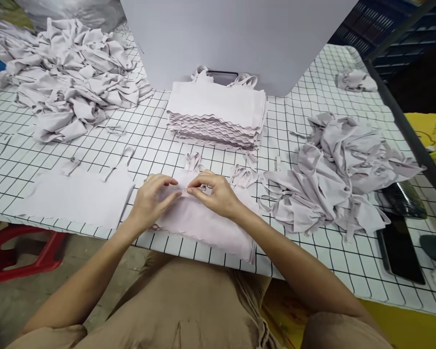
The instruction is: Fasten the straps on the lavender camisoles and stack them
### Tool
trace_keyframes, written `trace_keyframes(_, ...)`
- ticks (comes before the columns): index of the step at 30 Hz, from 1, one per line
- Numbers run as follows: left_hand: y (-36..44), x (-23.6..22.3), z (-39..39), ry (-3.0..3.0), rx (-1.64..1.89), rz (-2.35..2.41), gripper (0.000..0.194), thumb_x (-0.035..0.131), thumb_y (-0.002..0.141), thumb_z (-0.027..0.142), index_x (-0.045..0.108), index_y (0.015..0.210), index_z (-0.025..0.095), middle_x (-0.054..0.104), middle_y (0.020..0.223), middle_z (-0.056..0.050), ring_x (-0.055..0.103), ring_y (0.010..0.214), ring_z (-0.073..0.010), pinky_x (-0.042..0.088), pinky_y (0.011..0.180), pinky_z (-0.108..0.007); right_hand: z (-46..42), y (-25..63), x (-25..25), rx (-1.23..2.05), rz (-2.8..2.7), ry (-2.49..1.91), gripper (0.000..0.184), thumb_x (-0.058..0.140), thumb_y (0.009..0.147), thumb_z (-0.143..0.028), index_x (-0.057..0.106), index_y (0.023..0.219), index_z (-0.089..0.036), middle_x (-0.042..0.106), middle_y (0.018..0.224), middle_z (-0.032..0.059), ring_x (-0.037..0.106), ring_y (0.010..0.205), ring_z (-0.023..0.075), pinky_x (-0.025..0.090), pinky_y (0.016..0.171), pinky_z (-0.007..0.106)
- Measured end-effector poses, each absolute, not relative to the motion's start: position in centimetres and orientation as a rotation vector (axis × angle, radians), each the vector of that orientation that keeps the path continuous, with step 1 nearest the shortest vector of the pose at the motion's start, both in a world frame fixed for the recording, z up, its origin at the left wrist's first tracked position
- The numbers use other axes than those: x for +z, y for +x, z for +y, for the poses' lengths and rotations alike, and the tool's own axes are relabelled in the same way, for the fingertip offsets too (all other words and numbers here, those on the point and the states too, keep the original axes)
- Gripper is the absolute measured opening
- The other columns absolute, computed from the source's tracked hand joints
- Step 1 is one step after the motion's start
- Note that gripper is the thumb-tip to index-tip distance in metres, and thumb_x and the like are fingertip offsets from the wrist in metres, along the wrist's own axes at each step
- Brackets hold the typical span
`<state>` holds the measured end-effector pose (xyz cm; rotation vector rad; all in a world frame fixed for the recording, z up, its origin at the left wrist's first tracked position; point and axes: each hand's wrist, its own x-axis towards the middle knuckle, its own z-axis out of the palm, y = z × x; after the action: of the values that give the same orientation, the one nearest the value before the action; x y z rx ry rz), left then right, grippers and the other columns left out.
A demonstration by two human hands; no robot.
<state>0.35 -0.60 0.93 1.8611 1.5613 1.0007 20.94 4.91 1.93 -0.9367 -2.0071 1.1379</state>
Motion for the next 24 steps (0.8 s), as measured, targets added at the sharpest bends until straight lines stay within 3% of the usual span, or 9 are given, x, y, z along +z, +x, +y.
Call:
trace_keyframes(3, -0.4, -0.3, 0.0, 2.026, 0.746, 1.72, 0.024, 0.078, 0.081, 0.028, 0.065, 0.099, 0.02, 0.069, 0.098, -0.005, 0.055, 0.098, -0.0258, 0.036, 0.088, -0.042, 5.3, 20.7, 1.5, 1.161, -1.977, -0.981, 0.006, 0.069, 0.086, -0.024, 0.074, 0.082, -0.021, 0.072, 0.08, 0.003, 0.063, 0.081, 0.018, 0.05, 0.077, 0.036)
trace_keyframes(7, -0.7, -0.5, 0.5, 1.99, 0.619, 1.715, 0.018, 0.079, 0.081, 0.027, 0.064, 0.09, 0.02, 0.065, 0.096, -0.003, 0.054, 0.099, -0.0246, 0.033, 0.086, -0.04, 5.8, 20.0, 0.7, 1.11, -1.994, -0.957, 0.006, 0.069, 0.087, -0.021, 0.071, 0.082, -0.022, 0.071, 0.079, 0.0024, 0.062, 0.081, 0.018, 0.05, 0.077, 0.036)
trace_keyframes(13, -1.0, -0.1, 1.0, 1.894, 0.595, 1.672, 0.023, 0.082, 0.078, 0.029, 0.066, 0.091, 0.021, 0.065, 0.093, -0.001, 0.054, 0.097, -0.0236, 0.029, 0.086, -0.04, 5.8, 19.5, -0.7, 0.993, -2.058, -0.913, 0.009, 0.065, 0.09, -0.018, 0.067, 0.081, -0.021, 0.068, 0.077, 0.003, 0.058, 0.083, 0.019, 0.049, 0.072, 0.035)
trace_keyframes(18, -1.2, -0.5, 1.1, 1.886, 0.648, 1.576, 0.018, 0.079, 0.081, 0.029, 0.064, 0.083, 0.02, 0.069, 0.089, -0.001, 0.054, 0.091, -0.022, 0.029, 0.082, -0.038, 5.3, 19.3, -1.4, 0.941, -2.059, -0.907, 0.011, 0.063, 0.092, -0.018, 0.066, 0.082, -0.022, 0.067, 0.079, 0.0032, 0.06, 0.087, 0.0202, 0.052, 0.079, 0.039)
trace_keyframes(24, -1.0, -1.5, 0.8, 1.984, 0.794, 1.528, 0.006, 0.073, 0.086, 0.025, 0.074, 0.081, 0.023, 0.068, 0.078, -0.001, 0.054, 0.085, -0.0208, 0.028, 0.083, -0.04, 5.3, 18.5, -1.1, 0.827, -2.061, -0.838, 0.012, 0.064, 0.092, -0.018, 0.065, 0.08, -0.022, 0.065, 0.075, 0.0034, 0.058, 0.085, 0.0207, 0.05, 0.075, 0.038)
